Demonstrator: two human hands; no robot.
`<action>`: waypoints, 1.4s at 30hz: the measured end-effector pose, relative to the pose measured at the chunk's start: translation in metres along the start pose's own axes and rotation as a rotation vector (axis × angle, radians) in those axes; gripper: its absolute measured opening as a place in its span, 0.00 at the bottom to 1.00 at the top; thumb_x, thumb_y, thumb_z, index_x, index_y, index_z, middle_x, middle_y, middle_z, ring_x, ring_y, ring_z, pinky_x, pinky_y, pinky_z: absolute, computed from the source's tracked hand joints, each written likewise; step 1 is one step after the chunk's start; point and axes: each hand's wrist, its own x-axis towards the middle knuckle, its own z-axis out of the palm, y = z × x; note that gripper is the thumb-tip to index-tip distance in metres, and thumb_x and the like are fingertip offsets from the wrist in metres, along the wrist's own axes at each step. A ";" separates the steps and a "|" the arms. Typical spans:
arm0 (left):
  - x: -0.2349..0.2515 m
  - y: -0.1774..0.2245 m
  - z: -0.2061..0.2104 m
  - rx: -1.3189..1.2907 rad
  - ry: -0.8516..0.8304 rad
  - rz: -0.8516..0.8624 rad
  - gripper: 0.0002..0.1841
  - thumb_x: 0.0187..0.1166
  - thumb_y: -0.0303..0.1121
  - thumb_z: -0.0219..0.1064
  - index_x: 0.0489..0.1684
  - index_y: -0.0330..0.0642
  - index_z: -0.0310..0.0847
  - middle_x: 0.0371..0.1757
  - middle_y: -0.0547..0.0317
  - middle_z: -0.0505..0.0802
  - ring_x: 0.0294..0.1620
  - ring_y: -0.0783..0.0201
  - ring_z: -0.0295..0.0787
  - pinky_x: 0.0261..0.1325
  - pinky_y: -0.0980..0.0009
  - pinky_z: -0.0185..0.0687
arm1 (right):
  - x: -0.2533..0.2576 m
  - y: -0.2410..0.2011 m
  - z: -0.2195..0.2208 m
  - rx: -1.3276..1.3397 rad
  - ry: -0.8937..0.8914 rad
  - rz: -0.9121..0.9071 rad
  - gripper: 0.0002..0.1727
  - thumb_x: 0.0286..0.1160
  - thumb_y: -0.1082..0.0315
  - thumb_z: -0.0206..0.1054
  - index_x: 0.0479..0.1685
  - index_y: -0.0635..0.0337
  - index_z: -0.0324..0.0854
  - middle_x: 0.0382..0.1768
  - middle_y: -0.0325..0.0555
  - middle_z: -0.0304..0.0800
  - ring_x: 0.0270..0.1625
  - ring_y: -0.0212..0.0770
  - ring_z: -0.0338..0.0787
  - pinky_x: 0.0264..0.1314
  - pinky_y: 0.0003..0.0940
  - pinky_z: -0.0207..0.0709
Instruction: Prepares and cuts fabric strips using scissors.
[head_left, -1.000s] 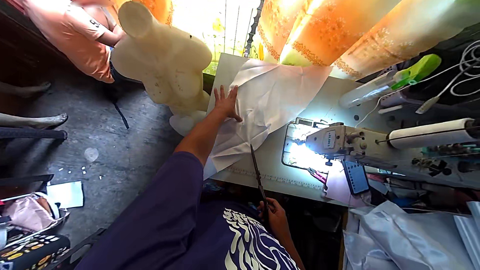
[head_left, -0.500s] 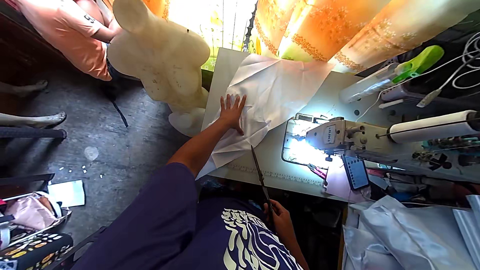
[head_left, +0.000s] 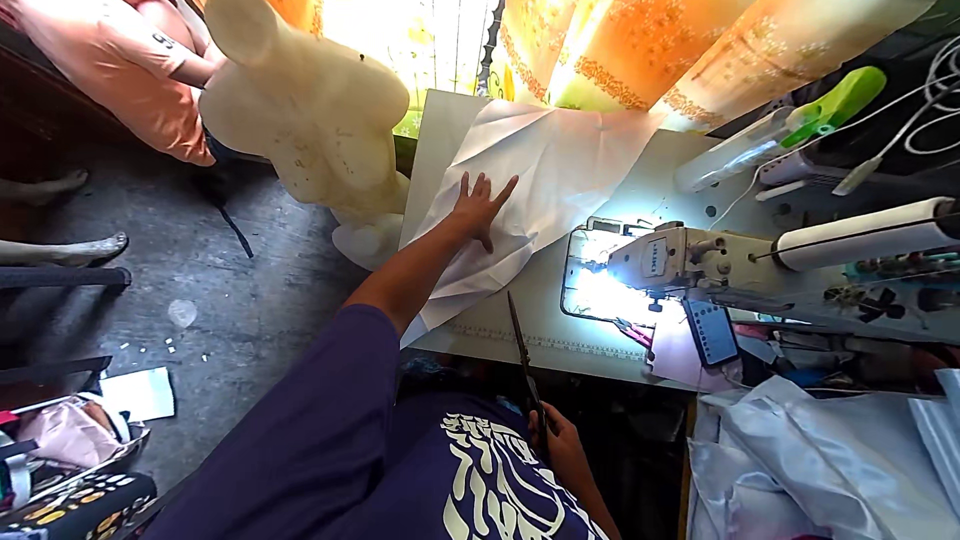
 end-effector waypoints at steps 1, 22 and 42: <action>0.004 0.000 -0.001 0.045 -0.022 -0.007 0.81 0.43 0.48 0.94 0.98 0.62 0.22 0.92 0.19 0.46 0.94 0.25 0.32 0.87 0.26 0.11 | 0.000 0.000 -0.001 -0.001 0.004 0.003 0.18 0.85 0.67 0.61 0.66 0.71 0.78 0.31 0.37 0.86 0.25 0.23 0.82 0.30 0.18 0.79; 0.053 -0.031 -0.048 0.176 -0.004 0.049 0.80 0.41 0.46 0.95 0.99 0.56 0.29 0.93 0.31 0.56 0.96 0.31 0.33 0.88 0.27 0.12 | 0.002 0.010 -0.002 0.098 -0.089 0.053 0.26 0.81 0.58 0.60 0.69 0.70 0.75 0.31 0.30 0.84 0.27 0.20 0.81 0.32 0.16 0.78; -0.138 -0.037 0.142 -0.128 0.512 -0.148 0.33 0.92 0.53 0.45 0.93 0.47 0.59 0.95 0.40 0.56 0.96 0.36 0.39 0.89 0.26 0.30 | 0.019 0.011 0.044 0.230 -0.170 0.012 0.27 0.86 0.56 0.52 0.71 0.70 0.73 0.32 0.28 0.84 0.31 0.21 0.83 0.37 0.17 0.80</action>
